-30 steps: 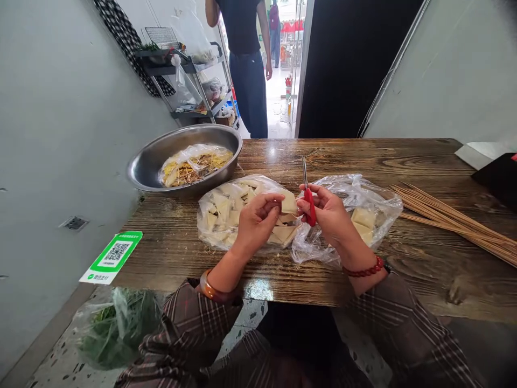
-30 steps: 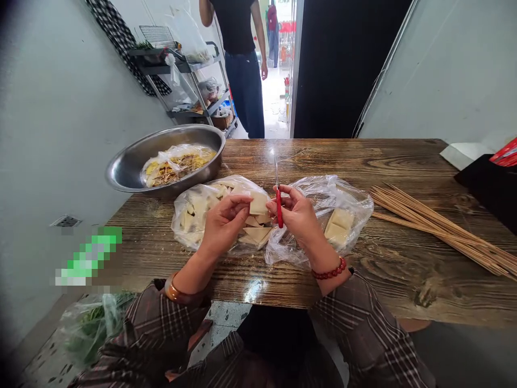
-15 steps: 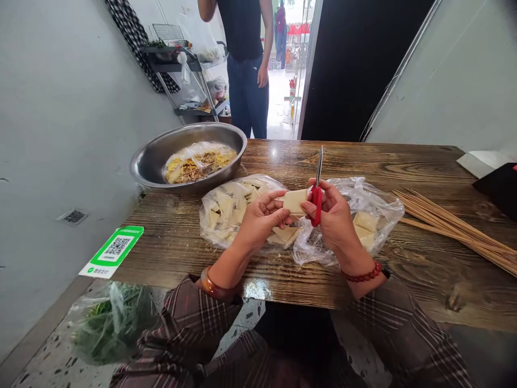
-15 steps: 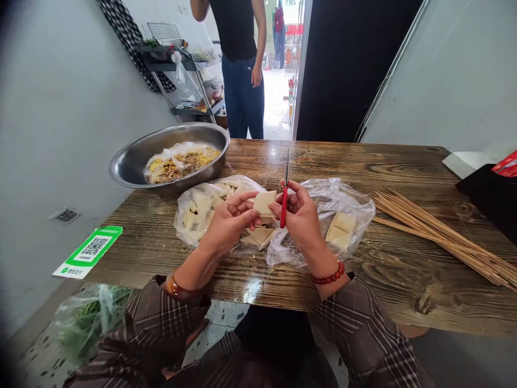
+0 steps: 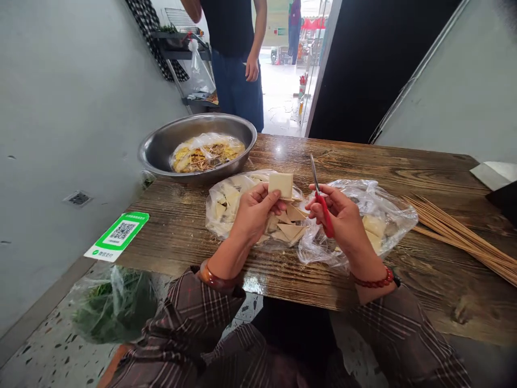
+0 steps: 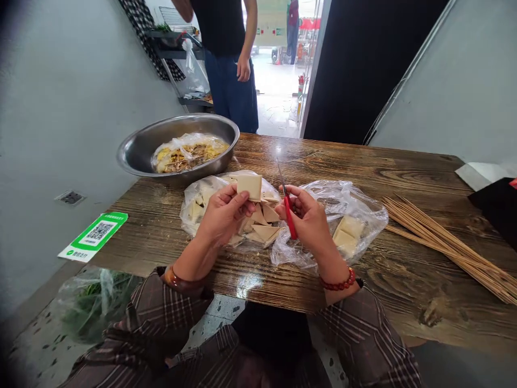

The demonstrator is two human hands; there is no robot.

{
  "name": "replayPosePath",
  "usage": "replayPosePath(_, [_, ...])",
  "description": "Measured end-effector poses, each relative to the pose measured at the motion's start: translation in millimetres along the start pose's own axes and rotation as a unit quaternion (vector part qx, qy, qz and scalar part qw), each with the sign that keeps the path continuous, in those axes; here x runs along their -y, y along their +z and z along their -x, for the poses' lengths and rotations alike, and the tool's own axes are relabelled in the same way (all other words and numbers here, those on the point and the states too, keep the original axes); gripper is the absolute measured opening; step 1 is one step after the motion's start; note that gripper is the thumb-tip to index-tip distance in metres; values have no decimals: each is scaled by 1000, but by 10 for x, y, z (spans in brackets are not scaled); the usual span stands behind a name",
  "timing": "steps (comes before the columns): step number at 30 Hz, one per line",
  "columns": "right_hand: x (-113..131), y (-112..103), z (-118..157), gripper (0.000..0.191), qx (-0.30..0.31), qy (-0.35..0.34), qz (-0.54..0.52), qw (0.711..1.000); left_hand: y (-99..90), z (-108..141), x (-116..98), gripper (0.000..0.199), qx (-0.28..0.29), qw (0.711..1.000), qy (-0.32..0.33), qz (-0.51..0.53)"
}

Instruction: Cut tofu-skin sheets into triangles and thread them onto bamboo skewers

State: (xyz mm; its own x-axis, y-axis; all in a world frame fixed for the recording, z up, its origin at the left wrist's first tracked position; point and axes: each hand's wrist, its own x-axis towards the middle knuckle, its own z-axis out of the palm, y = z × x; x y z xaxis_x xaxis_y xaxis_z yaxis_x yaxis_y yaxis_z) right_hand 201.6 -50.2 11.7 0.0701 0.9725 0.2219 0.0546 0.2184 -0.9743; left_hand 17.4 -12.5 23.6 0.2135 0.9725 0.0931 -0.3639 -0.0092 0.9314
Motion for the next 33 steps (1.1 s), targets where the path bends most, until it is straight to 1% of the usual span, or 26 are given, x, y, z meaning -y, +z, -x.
replayPosePath(3, [4,-91,8,54,72,35,39,996,-56,-32,-15,31,-22,1000,5,19])
replayPosePath(5, [7,-115,12,56,109,58,53,991,-71,-42,-18,29,-32,999,14,27])
replayPosePath(11, [44,-80,46,52,172,92,53,979,-57,-49,-13,32,-37,997,21,67])
replayPosePath(16, [73,-52,58,52,189,98,32,976,-29,-34,18,32,-22,998,-2,58])
replayPosePath(21, [91,-51,54,54,203,95,22,974,-20,-21,32,31,0,998,-2,56])
replayPosePath(26, [86,-62,62,55,205,83,21,975,-36,-18,22,30,6,999,-19,46])
replayPosePath(33, [53,-62,63,55,188,92,31,977,-39,-11,23,30,10,998,-17,51])
